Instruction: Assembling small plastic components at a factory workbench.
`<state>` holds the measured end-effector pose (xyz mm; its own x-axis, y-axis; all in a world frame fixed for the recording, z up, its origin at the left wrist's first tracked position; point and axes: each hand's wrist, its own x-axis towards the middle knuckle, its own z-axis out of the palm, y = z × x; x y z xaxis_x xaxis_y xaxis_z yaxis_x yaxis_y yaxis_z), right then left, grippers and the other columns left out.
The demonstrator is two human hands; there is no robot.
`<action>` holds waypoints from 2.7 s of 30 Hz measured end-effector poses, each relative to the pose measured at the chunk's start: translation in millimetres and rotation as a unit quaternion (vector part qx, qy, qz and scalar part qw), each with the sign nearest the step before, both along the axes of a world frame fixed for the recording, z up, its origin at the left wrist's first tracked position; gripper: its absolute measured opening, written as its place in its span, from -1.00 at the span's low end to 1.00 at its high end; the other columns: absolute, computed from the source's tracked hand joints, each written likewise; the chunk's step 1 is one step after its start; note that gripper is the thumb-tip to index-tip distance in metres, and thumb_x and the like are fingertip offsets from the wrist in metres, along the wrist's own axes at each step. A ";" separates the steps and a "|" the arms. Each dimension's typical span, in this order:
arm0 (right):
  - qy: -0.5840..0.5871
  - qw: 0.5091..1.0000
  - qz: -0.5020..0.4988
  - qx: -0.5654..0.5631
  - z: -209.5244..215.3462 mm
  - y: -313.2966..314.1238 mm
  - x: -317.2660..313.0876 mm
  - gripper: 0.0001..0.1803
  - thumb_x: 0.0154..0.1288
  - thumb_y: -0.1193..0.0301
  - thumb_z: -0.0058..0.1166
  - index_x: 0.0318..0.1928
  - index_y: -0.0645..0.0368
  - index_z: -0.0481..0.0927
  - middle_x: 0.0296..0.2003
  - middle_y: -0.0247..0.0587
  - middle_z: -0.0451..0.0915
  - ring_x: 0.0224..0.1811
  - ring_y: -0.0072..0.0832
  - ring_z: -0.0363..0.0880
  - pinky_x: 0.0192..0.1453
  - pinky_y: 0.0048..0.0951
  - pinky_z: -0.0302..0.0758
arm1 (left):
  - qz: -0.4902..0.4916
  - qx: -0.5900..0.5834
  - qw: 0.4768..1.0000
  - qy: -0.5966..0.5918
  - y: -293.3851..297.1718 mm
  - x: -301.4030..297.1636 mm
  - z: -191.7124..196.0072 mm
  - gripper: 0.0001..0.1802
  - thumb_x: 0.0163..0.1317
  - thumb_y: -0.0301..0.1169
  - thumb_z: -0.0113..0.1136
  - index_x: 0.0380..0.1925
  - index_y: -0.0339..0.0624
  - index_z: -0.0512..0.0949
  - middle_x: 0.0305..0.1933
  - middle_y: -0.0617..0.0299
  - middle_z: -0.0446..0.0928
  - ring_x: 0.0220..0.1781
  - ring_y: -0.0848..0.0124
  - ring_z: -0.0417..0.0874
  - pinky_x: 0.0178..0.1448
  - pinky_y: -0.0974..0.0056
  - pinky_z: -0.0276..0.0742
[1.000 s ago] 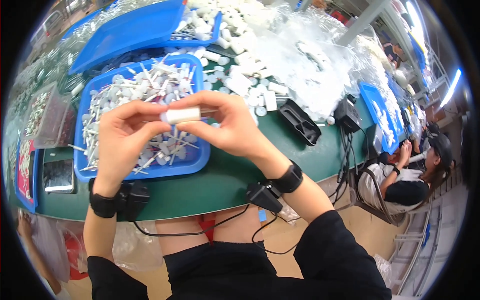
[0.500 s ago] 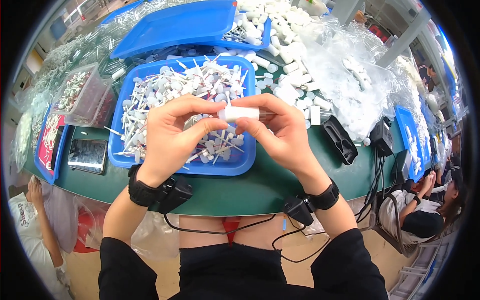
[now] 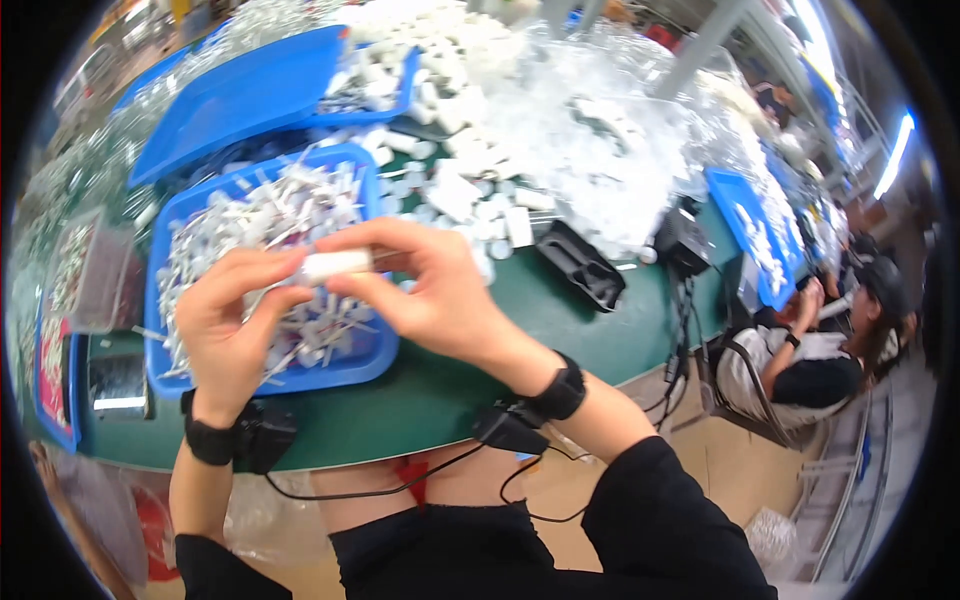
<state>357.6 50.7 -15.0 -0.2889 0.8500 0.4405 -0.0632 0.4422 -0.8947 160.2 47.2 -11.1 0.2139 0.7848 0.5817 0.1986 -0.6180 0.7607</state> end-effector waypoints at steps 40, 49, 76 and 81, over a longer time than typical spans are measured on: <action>-0.006 0.938 -0.117 0.326 -4.7 -3.1 -8.5 -0.75 0.00 0.58 0.22 -0.23 0.16 0.61 -0.29 -0.20 0.60 -0.32 -0.30 0.60 -0.29 -0.44 0.54 | 0.063 0.258 0.950 0.167 -10.1 9.8 19.2 -0.70 -0.19 -0.67 0.33 -0.33 -0.38 0.60 -0.31 0.04 0.60 -0.17 0.12 0.61 -0.12 0.19 0.52; 0.003 0.999 0.030 0.023 7.7 -5.3 3.9 -0.72 0.20 0.44 0.17 -0.08 0.26 0.55 -0.26 -0.21 0.63 -0.26 -0.57 0.60 -0.26 -0.56 0.54 | -0.004 0.078 0.997 0.028 -3.8 5.5 5.3 -0.63 -0.08 -0.64 0.32 -0.18 -0.37 0.55 -0.16 0.05 0.57 -0.06 0.25 0.56 0.07 0.23 0.42; 0.002 0.996 -0.042 0.074 -6.5 0.3 -4.4 -0.73 0.09 0.60 0.23 -0.15 0.30 0.55 -0.19 -0.18 0.59 -0.13 -0.50 0.59 -0.05 -0.51 0.54 | 0.002 -0.154 0.985 -0.081 -13.1 13.0 6.0 -0.74 0.13 -0.58 0.22 -0.14 -0.21 0.60 -0.39 0.22 0.63 -0.51 0.62 0.58 -0.47 0.52 0.48; 0.000 0.998 -0.062 0.020 -1.3 -5.0 -7.0 -0.71 0.11 0.56 0.22 -0.11 0.29 0.56 -0.17 -0.16 0.60 -0.16 -0.48 0.62 -0.05 -0.49 0.56 | -0.073 -0.217 0.959 -0.168 -8.8 7.5 -2.2 -0.77 0.16 -0.60 0.19 -0.15 -0.34 0.58 -0.32 0.14 0.63 -0.39 0.52 0.64 -0.33 0.46 0.58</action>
<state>350.6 45.8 -16.3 -0.1821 0.8609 0.4751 -0.0054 0.4823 -0.8760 167.7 38.4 -13.3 0.1978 0.9446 0.2619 -0.1663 -0.2310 0.9586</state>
